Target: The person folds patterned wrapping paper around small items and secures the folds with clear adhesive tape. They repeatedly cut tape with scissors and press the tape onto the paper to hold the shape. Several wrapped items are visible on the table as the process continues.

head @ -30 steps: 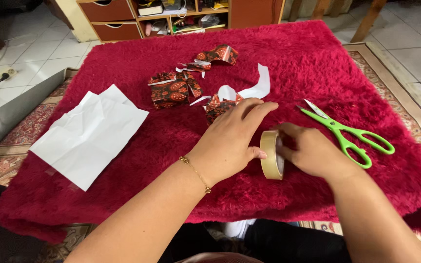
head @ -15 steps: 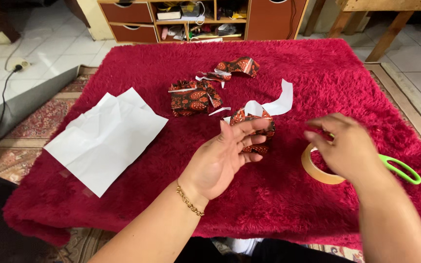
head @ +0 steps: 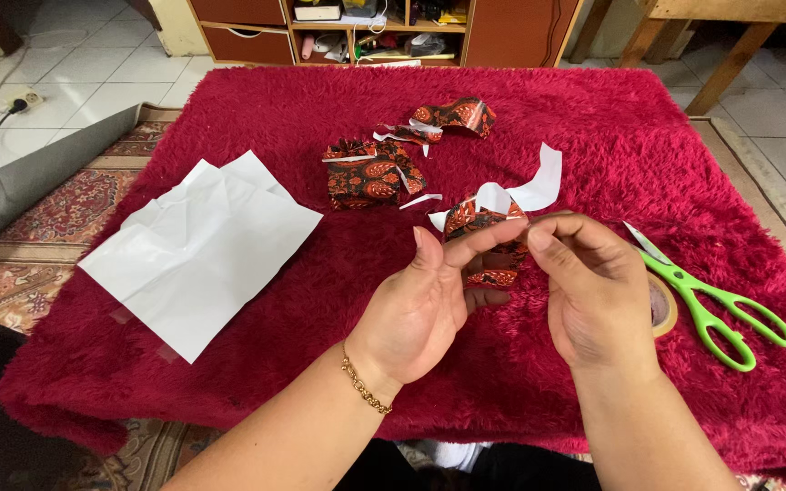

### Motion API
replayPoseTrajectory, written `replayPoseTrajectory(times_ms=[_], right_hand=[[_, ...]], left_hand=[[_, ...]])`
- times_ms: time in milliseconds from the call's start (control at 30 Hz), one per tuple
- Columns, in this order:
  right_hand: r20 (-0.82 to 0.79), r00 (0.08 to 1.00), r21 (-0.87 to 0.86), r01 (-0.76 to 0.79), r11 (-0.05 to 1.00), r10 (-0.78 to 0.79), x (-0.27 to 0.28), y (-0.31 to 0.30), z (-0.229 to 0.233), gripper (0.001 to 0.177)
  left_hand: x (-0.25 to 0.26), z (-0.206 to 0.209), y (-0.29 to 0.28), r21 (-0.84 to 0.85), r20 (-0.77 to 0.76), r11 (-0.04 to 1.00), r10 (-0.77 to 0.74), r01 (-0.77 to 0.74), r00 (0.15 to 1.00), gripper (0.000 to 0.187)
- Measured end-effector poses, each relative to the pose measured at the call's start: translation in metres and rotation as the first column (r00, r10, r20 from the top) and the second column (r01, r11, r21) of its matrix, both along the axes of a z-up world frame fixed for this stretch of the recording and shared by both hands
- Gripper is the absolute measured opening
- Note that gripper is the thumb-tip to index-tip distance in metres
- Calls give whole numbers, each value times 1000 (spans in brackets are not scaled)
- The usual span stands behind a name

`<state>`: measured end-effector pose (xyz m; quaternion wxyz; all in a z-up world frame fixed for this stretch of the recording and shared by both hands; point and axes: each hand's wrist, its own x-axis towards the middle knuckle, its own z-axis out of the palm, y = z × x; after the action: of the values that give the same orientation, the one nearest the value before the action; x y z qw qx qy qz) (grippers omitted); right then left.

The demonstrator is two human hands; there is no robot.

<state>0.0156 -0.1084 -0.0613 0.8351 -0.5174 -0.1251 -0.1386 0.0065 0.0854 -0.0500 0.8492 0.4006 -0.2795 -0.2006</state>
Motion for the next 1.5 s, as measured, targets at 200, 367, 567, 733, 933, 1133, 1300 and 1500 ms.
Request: replayPoseTrajectory(times_ms=[200, 367, 567, 733, 933, 1133, 1300, 1500], right_hand=[[40, 996, -92, 80, 992, -77, 5, 4, 5, 9], [44, 994, -232, 111, 966, -103, 10, -5, 7, 5], [-151, 984, -425, 23, 905, -96, 39, -42, 20, 8], [-295, 945, -783, -155, 603, -141, 69, -59, 28, 9], [-426, 895, -727, -253, 638, -131, 86, -59, 17, 13], [-392, 898, -743, -180, 644, -201, 83, -43, 7, 13], [-300, 898, -830, -80, 552, -321, 75, -27, 6, 16], [-151, 867, -947, 11, 321, -475, 64, -14, 14, 18]], left_hand=[[4, 6, 5, -18, 13, 1000, -23, 24, 1000, 90], [17, 11, 6, 128, 175, 979, 136, -159, 975, 76], [74, 7, 19, 319, 258, 800, 442, -508, 859, 43], [119, -11, 11, 503, 396, 662, 394, -555, 829, 51], [123, -37, -3, 563, 153, 749, 321, -349, 935, 46], [114, -44, -11, 583, 167, 728, 329, -362, 929, 31], [109, -48, -10, 579, 186, 725, 329, -374, 926, 29], [104, -46, -9, 546, 233, 736, 325, -400, 916, 30]])
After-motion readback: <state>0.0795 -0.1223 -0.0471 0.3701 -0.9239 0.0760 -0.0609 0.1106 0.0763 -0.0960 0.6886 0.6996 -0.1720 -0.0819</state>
